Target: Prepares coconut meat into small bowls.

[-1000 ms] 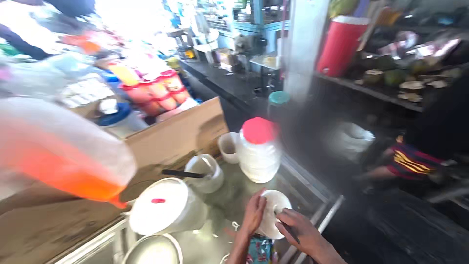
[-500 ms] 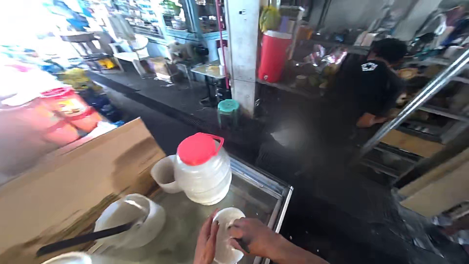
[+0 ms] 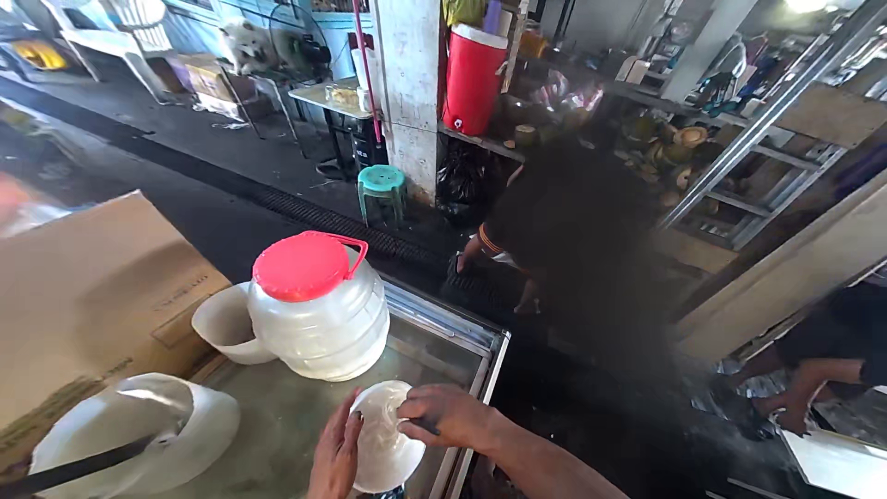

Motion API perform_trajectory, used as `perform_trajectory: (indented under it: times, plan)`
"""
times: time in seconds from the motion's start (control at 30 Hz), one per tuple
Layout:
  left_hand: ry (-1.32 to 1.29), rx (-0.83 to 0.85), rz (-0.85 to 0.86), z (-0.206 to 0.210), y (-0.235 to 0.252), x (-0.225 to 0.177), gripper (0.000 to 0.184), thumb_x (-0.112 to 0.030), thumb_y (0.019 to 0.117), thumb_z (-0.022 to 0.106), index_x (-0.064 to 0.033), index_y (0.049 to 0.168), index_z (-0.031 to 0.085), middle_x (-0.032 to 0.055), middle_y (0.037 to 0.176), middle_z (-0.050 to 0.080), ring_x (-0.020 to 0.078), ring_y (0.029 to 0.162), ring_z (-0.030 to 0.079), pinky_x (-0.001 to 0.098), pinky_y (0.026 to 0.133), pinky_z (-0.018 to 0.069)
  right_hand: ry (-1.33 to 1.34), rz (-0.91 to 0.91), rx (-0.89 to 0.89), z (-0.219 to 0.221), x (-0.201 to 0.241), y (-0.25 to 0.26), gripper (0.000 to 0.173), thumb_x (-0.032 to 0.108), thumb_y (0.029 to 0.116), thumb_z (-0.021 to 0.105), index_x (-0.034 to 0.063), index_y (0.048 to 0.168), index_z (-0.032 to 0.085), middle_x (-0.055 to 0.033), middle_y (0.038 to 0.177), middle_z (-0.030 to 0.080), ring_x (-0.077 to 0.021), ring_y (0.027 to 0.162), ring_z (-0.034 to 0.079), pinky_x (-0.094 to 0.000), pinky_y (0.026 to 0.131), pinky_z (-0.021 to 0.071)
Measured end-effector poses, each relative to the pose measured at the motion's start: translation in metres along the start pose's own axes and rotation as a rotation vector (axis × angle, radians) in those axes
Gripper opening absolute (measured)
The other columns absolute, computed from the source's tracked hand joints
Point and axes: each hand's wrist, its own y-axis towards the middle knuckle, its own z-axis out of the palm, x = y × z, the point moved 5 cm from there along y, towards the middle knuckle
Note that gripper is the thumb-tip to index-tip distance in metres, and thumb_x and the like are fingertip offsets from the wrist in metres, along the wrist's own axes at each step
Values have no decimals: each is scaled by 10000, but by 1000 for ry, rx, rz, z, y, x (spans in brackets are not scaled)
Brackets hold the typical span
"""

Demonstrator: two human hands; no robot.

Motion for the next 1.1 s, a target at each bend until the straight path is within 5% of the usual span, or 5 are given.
perform_trajectory:
  times: [0.2,0.5,0.7,0.87,1.1]
  plan:
    - [-38,-2,-19,-1,1,5,577,-403,1051,359,-46,1476,516,201,1483,531,319,1403,477,524,1167,359,46,-199,34,28,26,-10,186,154,1005,615,-5,1004,712,-190,986,685,-353,929,691,-517,795,575]
    - [0,-2,-21,-2,0,3,596,-439,1046,327,-70,1467,533,158,1474,555,299,1401,485,524,1173,354,33,-31,-69,11,-8,-12,258,233,1043,572,40,1125,723,-170,1029,689,-317,971,688,-483,849,576]
    - [-20,-18,-28,-1,0,8,597,-435,1035,354,-67,1469,533,176,1467,555,299,1392,492,515,1168,365,-20,-175,74,27,27,-27,263,238,1057,556,15,1069,695,-187,1025,665,-352,967,673,-496,808,571]
    - [-22,-28,-34,-1,2,6,570,-410,1043,359,-71,1464,540,167,1466,559,301,1392,494,522,1164,366,-51,-115,57,9,10,-31,231,239,1036,577,55,1046,715,-160,945,662,-331,879,678,-494,721,568]
    - [-58,-17,-14,-1,1,8,549,-360,1047,374,-39,1465,526,188,1465,554,307,1387,499,516,1162,376,-59,-82,-41,26,27,5,186,175,1009,607,30,1050,718,-178,1070,687,-337,1030,677,-485,858,577]
